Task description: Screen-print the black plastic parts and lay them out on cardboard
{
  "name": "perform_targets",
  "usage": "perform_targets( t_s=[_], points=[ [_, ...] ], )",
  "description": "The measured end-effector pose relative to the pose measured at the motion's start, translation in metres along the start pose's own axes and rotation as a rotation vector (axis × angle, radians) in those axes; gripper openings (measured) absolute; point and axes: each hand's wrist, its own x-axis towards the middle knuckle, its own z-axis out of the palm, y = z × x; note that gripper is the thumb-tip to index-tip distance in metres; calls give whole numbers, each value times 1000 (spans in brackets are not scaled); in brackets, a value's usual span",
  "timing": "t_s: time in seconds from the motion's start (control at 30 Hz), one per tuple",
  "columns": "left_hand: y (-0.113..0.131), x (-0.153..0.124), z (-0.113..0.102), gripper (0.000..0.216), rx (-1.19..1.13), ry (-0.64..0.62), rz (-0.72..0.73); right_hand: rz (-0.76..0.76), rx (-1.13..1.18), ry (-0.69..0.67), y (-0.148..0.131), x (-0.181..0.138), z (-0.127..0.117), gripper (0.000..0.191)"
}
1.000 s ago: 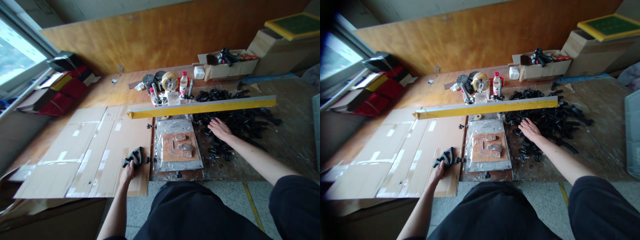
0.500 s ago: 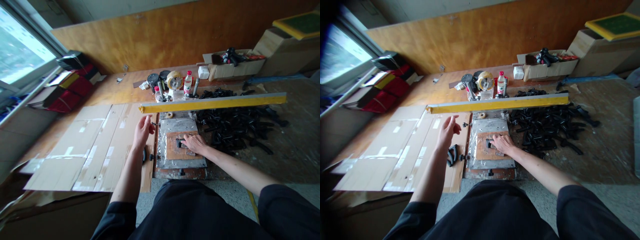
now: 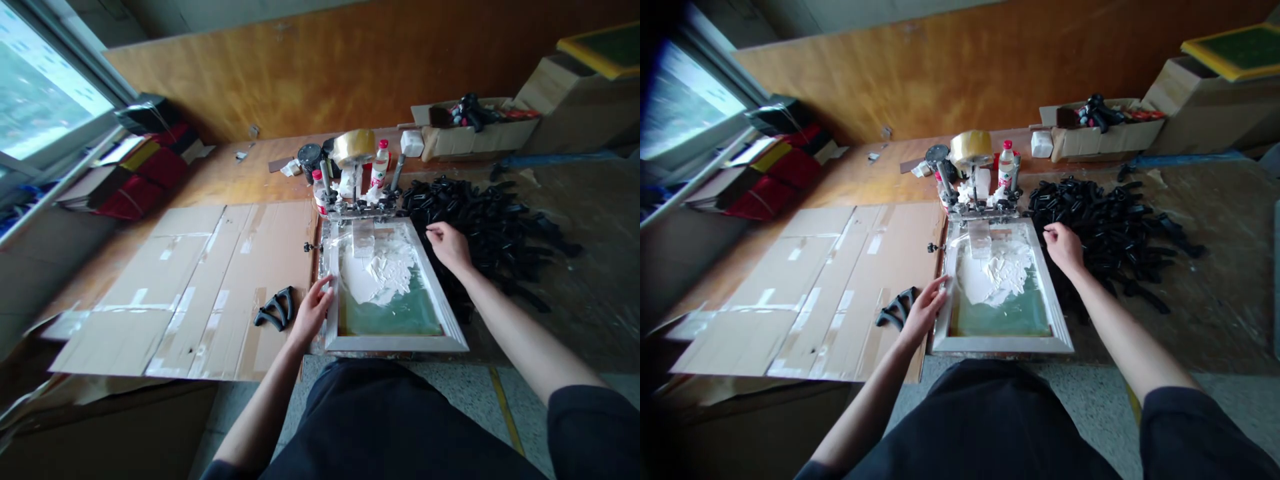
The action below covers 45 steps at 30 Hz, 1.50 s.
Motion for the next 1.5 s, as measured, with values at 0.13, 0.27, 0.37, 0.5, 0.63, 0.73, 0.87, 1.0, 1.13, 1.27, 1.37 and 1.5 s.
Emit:
perform_targets(
  t_s=[0.13, 0.27, 0.37, 0.5, 0.63, 0.73, 0.87, 1.0, 1.13, 1.27, 1.37, 1.5],
  points=[
    [-41, 13, 15, 63, 191, 50, -44, -283, -73, -13, -60, 16, 24, 64],
    [-58, 23, 18, 58, 301, 49, -21, -417, -188, -290, -106, 3, 51, 27],
    [-64, 25, 17, 56, 303, 54, -27, -484, -202, -424, -104, -26, 53, 2],
    [-66, 25, 18, 56, 271, 75, -47, -783, -166, -544, -86, -59, 33, 19],
    [-64, 24, 18, 55, 252, 92, -54, -835, -97, -649, -85, -54, 19, 15],
    [-60, 23, 16, 55, 240, 87, -57, -725, -111, -521, -92, -51, 26, 12],
    [-56, 21, 15, 56, 203, 82, -52, -792, -107, -420, -86, -73, 38, 27],
    [-53, 21, 15, 57, 169, 74, -67, -737, -24, -490, -81, -71, 35, 25],
    [-37, 16, 10, 66, 65, 24, -63, -517, -39, -357, -103, -23, 32, 49],
    [8, 7, 2, 61, -125, 20, -8, -383, -46, -195, -101, 30, 10, 57],
    [53, 8, 0, 58, -295, 57, 70, -179, 113, -40, -54, 52, -16, 45],
    [106, 30, 1, 51, -452, 97, 315, 208, 176, 88, 11, 36, -13, 32]
  ],
)
